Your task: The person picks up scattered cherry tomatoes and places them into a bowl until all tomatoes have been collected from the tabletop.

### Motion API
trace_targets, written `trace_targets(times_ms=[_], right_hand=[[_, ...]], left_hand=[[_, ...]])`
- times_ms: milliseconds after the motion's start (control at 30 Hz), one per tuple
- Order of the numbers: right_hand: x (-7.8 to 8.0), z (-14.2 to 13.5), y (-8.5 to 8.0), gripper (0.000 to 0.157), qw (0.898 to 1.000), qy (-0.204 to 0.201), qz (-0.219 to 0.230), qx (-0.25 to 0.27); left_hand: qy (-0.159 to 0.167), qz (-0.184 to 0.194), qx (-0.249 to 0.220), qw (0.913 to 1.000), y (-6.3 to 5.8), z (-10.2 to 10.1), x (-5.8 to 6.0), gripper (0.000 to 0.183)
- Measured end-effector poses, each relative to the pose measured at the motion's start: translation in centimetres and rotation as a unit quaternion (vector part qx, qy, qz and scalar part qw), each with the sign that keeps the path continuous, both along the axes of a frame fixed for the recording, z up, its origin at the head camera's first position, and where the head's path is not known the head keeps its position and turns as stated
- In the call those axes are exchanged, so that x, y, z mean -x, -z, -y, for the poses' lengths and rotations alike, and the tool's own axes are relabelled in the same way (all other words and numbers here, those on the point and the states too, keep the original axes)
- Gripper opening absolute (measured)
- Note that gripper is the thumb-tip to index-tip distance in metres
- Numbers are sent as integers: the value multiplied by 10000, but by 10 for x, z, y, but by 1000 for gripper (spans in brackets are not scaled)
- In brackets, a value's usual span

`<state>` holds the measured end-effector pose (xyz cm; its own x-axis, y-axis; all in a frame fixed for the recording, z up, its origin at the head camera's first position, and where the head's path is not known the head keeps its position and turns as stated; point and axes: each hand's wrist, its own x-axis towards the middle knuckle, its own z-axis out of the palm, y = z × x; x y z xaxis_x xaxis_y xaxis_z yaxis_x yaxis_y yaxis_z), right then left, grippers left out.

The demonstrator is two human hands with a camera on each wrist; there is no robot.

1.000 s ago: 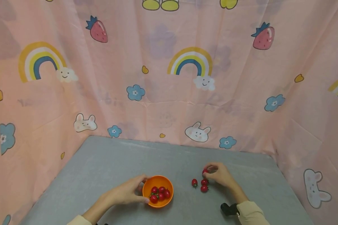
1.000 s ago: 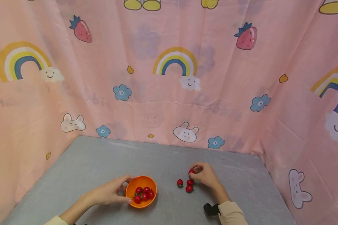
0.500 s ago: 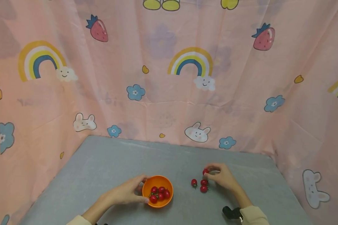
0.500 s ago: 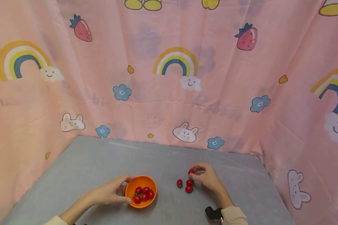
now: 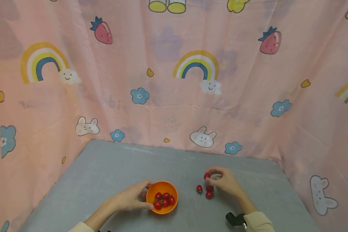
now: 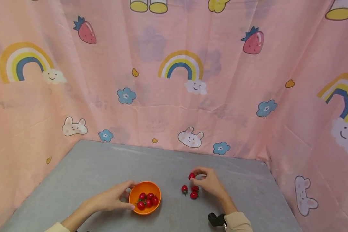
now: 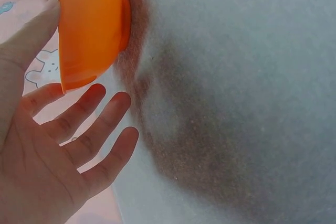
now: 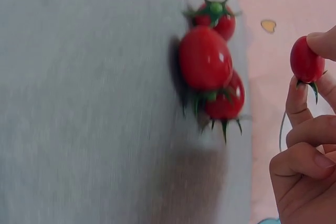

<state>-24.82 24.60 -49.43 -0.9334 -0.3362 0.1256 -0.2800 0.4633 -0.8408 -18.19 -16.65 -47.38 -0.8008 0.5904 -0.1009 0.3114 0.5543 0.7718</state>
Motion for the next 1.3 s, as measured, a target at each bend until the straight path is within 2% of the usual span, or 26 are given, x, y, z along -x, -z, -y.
trace_targets(times_ms=[200, 767, 967, 1300], right_hand=[[0, 17, -5, 23, 9997, -206, 14, 131], [-2, 67, -14, 30, 9962, -855, 153, 31], [-5, 77, -14, 31, 9938, -1043, 336, 214], [-11, 91, -16, 29, 9874, -1533, 266, 299]], left_hand=[[26, 8, -43, 10000, 1, 0, 1, 67], [52, -34, -50, 10000, 2, 1, 1, 68], [38, -31, 15, 10000, 2, 1, 0, 67], [23, -54, 38, 10000, 3, 1, 1, 67]])
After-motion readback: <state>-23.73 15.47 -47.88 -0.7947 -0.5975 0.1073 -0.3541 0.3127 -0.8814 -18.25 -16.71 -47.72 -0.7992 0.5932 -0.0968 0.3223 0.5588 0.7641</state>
